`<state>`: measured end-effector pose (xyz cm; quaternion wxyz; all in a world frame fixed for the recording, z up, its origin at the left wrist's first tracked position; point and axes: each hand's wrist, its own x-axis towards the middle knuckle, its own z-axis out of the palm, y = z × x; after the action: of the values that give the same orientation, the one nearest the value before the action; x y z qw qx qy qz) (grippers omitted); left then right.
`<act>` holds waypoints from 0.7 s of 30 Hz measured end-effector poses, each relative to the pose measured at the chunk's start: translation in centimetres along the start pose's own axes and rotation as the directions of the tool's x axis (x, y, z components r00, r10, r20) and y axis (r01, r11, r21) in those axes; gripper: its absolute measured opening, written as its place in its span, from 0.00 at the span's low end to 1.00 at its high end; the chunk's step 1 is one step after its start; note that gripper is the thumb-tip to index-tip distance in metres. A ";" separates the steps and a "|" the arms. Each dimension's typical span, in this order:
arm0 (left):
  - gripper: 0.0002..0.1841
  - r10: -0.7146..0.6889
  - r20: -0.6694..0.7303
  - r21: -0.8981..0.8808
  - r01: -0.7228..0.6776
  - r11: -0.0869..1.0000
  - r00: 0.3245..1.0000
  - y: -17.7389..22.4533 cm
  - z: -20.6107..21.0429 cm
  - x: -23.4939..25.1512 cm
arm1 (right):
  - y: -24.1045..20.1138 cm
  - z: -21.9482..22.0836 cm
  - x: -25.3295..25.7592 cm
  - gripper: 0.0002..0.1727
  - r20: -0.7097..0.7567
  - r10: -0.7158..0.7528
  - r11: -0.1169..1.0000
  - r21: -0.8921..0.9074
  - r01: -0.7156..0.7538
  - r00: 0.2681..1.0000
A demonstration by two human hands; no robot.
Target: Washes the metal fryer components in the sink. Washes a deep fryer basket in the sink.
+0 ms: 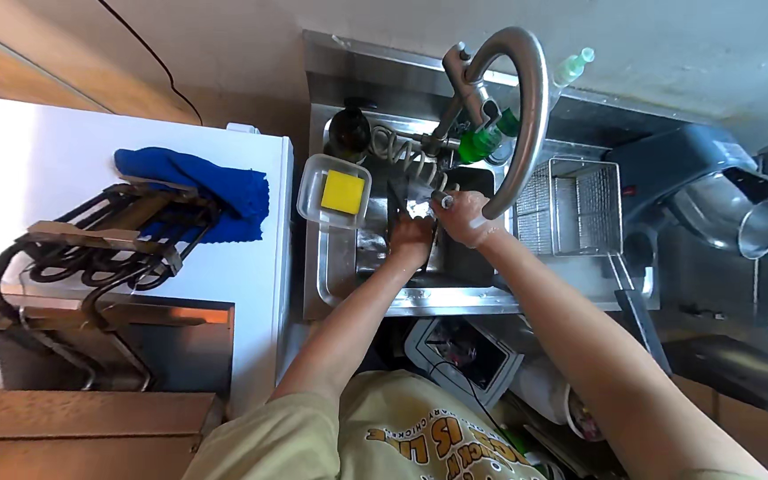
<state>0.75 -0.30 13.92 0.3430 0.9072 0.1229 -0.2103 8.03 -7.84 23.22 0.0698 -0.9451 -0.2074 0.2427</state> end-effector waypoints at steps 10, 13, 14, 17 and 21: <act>0.14 0.002 0.001 0.019 -0.002 1.000 1.000 0.1 0.3 -0.9 | -1.2 -0.2 -0.5 0.23 0.047 0.000 0.999 -0.046 0.002 0.999; 0.15 0.031 -0.007 0.046 -0.031 0.998 0.999 0.0 1.0 -1.2 | -1.4 -0.5 -0.4 0.24 0.088 0.048 0.999 -0.025 -0.046 0.995; 0.14 0.048 -0.005 0.067 -0.047 0.997 0.999 -0.1 1.2 -1.4 | -1.3 -0.6 -0.3 0.24 0.093 0.055 0.998 -0.027 -0.053 0.994; 0.15 0.156 -0.047 0.121 -0.150 0.981 0.987 -1.1 2.7 -2.3 | 0.2 0.3 0.1 0.23 0.092 0.019 0.999 -0.027 -0.016 0.996; 0.15 0.210 -0.010 0.175 -0.205 0.963 0.978 -2.2 3.4 -2.6 | 1.0 0.6 0.2 0.22 0.095 -0.023 0.999 -0.024 0.025 0.995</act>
<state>-3.33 -1.19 11.61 0.2814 0.9443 0.0135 -0.1702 8.21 -8.62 22.39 0.0510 -0.9309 -0.2247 0.2836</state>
